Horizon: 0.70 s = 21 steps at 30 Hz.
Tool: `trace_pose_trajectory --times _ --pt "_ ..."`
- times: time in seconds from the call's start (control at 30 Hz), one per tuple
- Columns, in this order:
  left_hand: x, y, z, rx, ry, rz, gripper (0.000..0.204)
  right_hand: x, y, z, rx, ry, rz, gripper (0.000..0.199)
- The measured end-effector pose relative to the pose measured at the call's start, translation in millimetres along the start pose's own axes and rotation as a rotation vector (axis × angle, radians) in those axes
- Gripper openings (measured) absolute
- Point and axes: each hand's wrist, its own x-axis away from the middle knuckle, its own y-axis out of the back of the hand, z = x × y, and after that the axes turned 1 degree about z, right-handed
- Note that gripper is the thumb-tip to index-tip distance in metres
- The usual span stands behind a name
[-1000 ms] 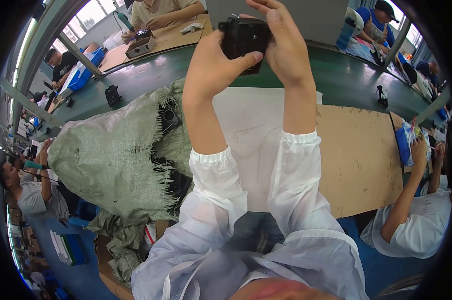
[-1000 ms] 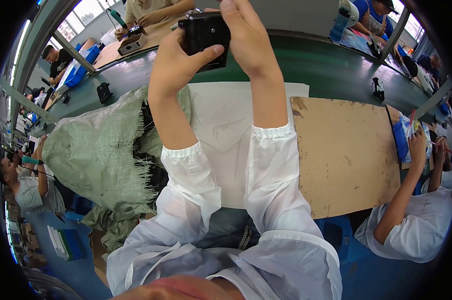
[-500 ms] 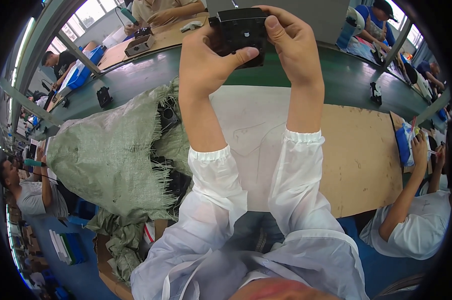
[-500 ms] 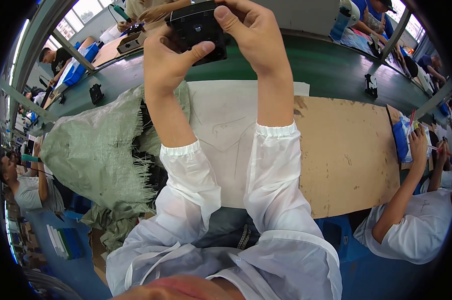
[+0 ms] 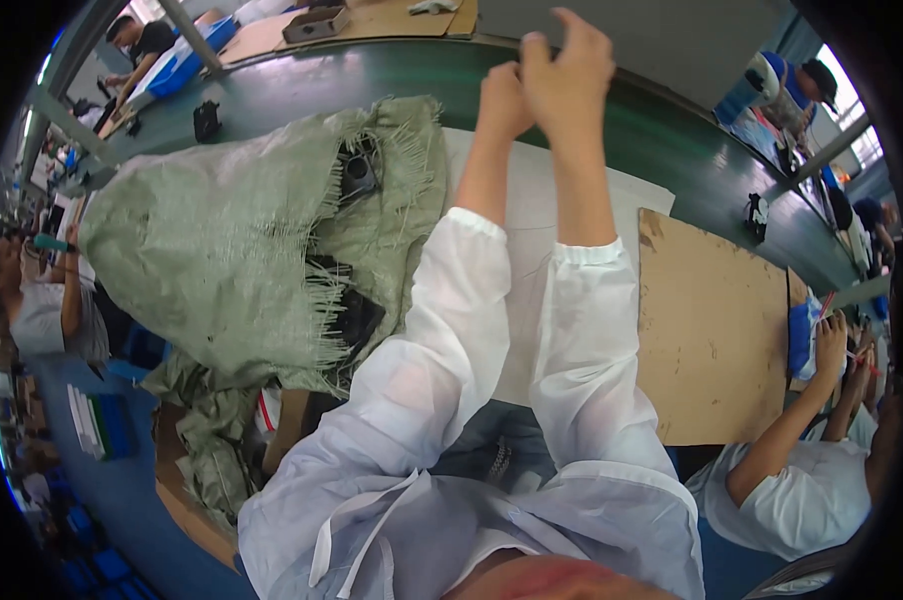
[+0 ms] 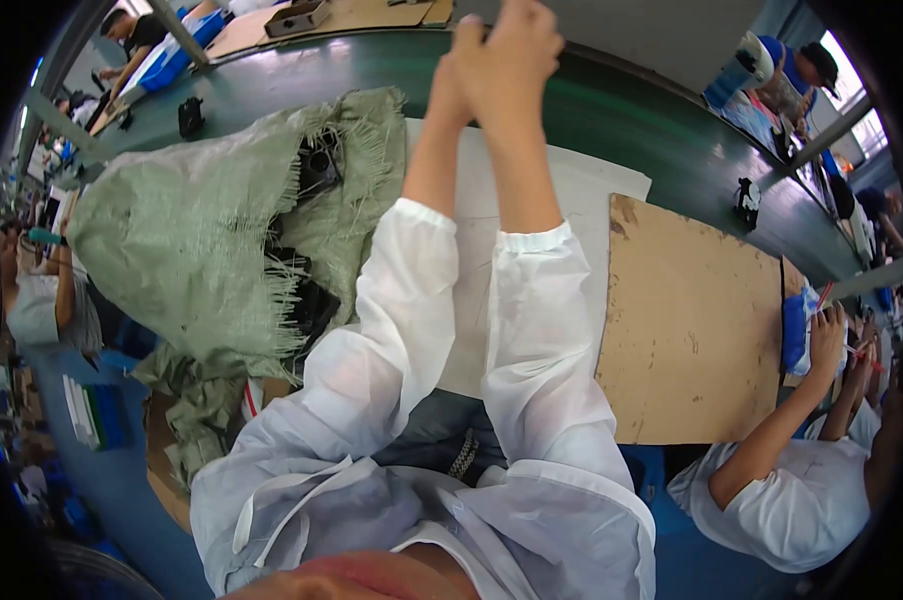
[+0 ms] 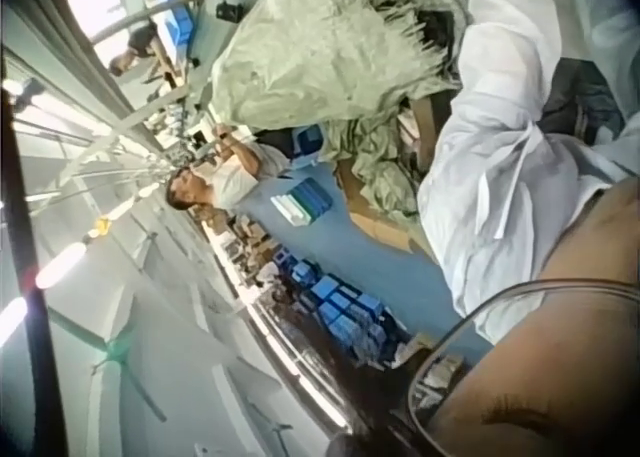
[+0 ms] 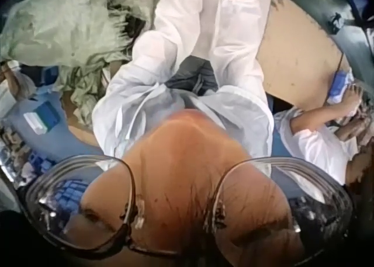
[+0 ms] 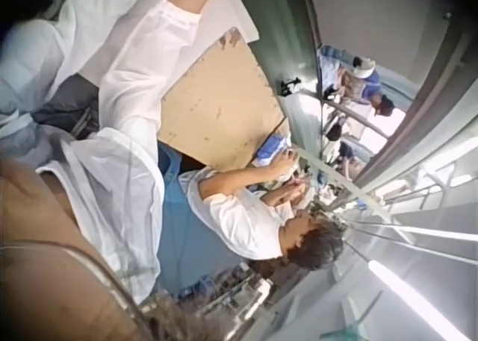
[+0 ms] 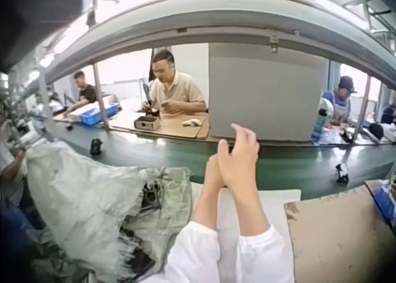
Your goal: Assembling electronic components by fitting parts together and using an electric screwdriver.
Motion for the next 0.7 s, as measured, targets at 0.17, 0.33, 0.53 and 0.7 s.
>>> trace_pose_trajectory --times 0.17,0.33,0.53,0.7 --pt "29 -30 41 -0.172 0.181 0.039 0.048 72 -34 49 -0.56 0.182 0.92 0.032" --pt "22 -32 44 -0.354 0.274 -0.059 0.062 128 -59 59 -0.556 0.578 0.974 0.035" --pt "21 -28 61 -0.429 0.336 -0.248 0.072 133 -76 113 -0.701 0.713 1.299 0.035" --pt "17 -18 54 -0.252 0.415 -0.196 0.071 129 -119 134 -0.558 0.827 0.611 0.041"
